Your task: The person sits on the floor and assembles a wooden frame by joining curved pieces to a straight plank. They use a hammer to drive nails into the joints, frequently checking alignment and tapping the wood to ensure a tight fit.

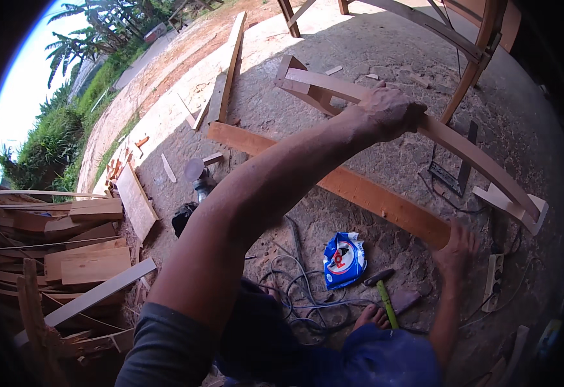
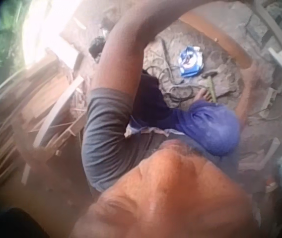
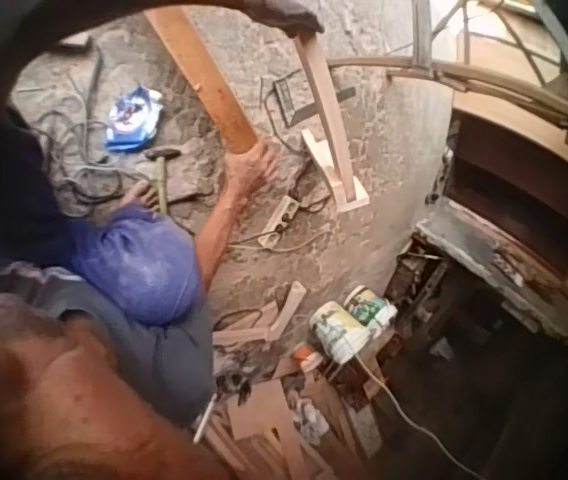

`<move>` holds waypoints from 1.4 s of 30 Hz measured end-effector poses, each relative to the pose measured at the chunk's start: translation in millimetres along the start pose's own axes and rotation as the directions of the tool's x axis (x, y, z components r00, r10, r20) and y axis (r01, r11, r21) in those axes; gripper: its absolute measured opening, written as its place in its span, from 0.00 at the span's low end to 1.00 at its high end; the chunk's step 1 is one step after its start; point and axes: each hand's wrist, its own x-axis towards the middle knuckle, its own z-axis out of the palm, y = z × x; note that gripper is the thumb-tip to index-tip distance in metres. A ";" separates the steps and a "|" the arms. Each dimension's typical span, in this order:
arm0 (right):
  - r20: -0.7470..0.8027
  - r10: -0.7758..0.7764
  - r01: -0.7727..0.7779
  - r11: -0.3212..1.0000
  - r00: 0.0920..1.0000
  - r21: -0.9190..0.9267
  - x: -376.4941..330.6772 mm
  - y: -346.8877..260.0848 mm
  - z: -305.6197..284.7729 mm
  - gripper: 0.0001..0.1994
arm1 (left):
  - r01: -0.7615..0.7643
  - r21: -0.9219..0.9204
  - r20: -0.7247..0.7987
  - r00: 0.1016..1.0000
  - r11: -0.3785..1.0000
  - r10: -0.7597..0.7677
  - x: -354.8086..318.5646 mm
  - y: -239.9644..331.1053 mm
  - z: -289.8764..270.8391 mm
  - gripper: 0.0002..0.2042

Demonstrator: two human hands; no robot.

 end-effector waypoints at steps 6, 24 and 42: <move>-0.111 0.089 -0.095 0.994 0.990 -0.052 -55.5 -13.1 -8.0 0.40 | -0.021 0.044 -0.029 0.999 0.999 0.022 4.0 -5.5 -2.5 0.13; -0.300 -0.082 0.085 0.996 0.950 -0.005 -52.9 7.9 31.1 0.38 | -0.099 0.102 -0.116 0.987 0.990 0.110 -5.9 -3.2 2.4 0.22; 0.099 -0.142 0.124 0.977 0.985 0.176 -47.6 7.3 5.3 0.38 | -0.125 0.180 -0.145 0.978 0.976 0.152 -13.8 -1.0 9.5 0.21</move>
